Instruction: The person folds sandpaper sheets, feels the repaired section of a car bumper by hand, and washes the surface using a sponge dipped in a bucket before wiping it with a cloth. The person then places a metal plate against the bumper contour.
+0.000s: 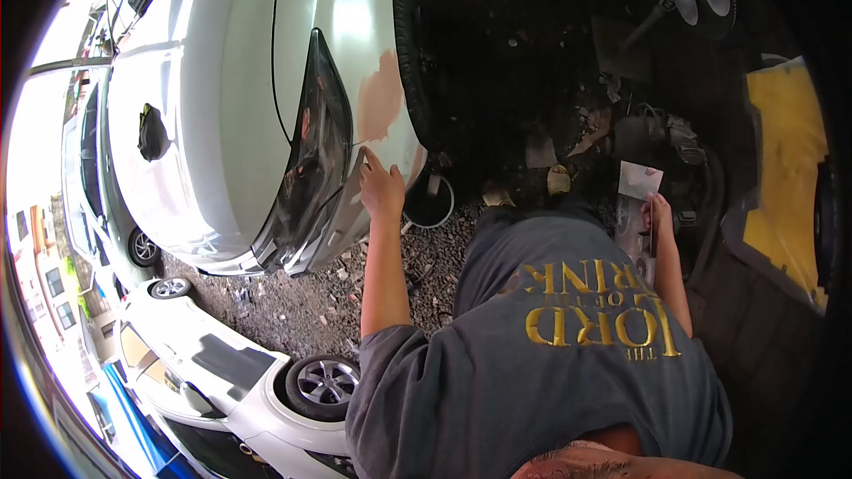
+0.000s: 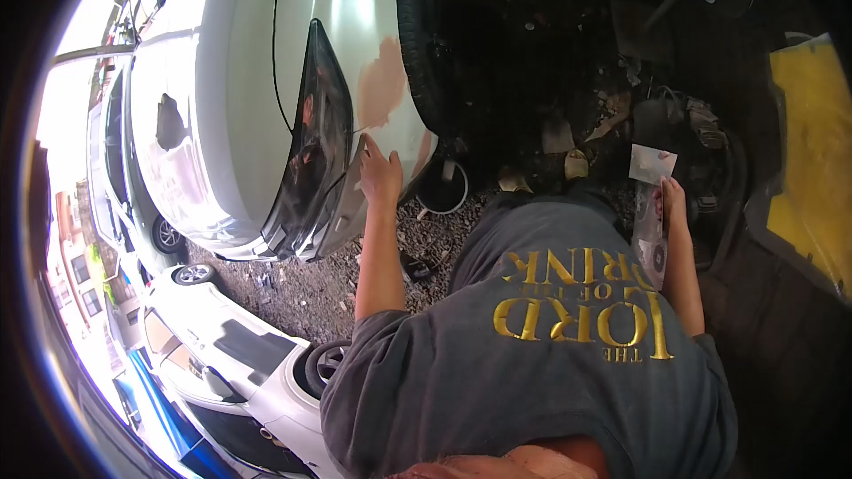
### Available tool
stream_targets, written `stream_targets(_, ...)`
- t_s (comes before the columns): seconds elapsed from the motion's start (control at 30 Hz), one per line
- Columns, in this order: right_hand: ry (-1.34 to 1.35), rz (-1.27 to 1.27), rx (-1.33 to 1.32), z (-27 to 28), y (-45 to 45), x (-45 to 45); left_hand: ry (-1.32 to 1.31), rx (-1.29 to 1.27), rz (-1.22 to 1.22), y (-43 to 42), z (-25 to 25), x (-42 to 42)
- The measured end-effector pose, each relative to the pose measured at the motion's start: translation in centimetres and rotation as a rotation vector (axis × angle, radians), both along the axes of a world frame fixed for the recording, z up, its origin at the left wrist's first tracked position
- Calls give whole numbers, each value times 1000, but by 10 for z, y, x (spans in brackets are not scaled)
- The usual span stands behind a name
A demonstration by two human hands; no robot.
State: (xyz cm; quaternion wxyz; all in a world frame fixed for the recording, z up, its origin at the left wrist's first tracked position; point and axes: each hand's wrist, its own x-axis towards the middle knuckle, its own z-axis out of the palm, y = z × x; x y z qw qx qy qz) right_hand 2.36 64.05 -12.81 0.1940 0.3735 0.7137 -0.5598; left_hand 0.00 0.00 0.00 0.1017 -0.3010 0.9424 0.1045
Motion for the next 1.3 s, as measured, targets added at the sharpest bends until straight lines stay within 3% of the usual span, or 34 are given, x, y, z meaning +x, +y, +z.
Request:
stream_targets(0.07,17,46,16,2,4,-1,-26,-27,0,2,-6,13)
stream_targets(0.17,65,47,-35,17,5,-29,262,-57,-34,22,-30,21)
stream_targets(0.27,72,64,-125,46,-20,-52,305,148,-86,56,-38,28)
stream_targets(0.37,141,111,-405,101,-82,-87,470,646,-12,115,-52,11)
stream_targets(0.4,165,149,-480,127,-107,-98,495,957,148,145,-37,-2)
stream_targets(0.43,197,177,-553,148,-128,-108,404,1093,195,170,-10,-18)
stream_targets(0.5,222,266,-687,184,-162,-122,285,1392,200,201,11,-41)
stream_targets(0.57,227,332,-772,209,-187,-131,352,1588,157,237,28,-53)
stream_targets(0.63,251,400,-834,229,-204,-133,366,1602,96,255,58,-66)
stream_targets(0.7,282,492,-836,230,-208,-138,328,1439,34,260,86,-75)
stream_targets(0.8,263,517,-685,217,-197,-137,687,1780,227,266,73,-91)
stream_targets(0.83,195,457,-642,207,-188,-137,825,1881,319,263,68,-93)
stream_targets(0.97,-67,178,-441,156,-124,-133,755,1808,454,233,57,-75)
stream_targets(1.07,-2,82,-405,133,-89,-126,794,1759,508,220,32,-58)
stream_targets(1.17,128,37,-545,137,-79,-132,824,1768,514,219,43,-52)
stream_targets(1.3,429,307,-480,162,-107,-167,696,1754,543,227,87,-53)
